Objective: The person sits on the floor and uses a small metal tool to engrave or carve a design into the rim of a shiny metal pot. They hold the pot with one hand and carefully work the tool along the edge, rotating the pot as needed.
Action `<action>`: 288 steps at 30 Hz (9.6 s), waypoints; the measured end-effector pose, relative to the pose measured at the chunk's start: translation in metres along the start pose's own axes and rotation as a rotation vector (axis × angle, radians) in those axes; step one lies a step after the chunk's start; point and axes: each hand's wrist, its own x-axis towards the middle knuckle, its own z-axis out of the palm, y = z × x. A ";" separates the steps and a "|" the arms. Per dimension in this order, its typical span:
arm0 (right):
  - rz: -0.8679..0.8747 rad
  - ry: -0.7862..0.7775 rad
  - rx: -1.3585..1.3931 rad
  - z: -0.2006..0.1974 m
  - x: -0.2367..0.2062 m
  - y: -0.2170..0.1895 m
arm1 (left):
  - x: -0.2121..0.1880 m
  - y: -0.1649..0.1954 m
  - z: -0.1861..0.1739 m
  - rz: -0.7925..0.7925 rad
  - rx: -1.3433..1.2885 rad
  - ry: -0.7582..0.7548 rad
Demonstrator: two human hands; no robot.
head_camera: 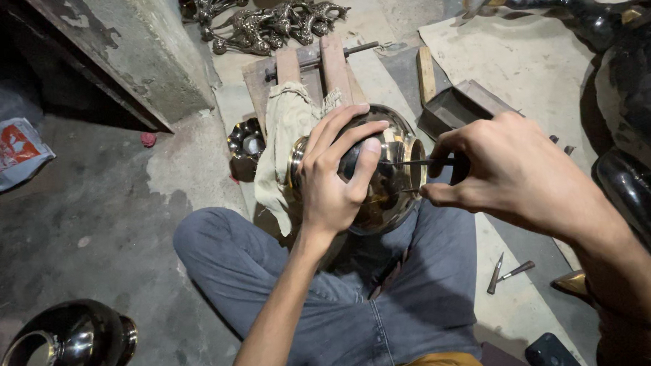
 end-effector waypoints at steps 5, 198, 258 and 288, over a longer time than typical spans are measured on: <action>-0.032 0.044 -0.029 0.000 0.000 -0.003 | 0.001 -0.001 0.000 0.009 -0.014 -0.001; -0.167 0.601 0.640 0.110 -0.051 0.024 | 0.052 -0.030 0.003 -0.083 -0.084 -0.404; -0.100 0.447 0.457 0.064 -0.047 0.009 | 0.051 -0.033 0.005 -0.091 -0.112 -0.376; -0.188 0.351 0.141 0.034 -0.024 -0.004 | 0.051 -0.033 0.005 -0.112 -0.116 -0.350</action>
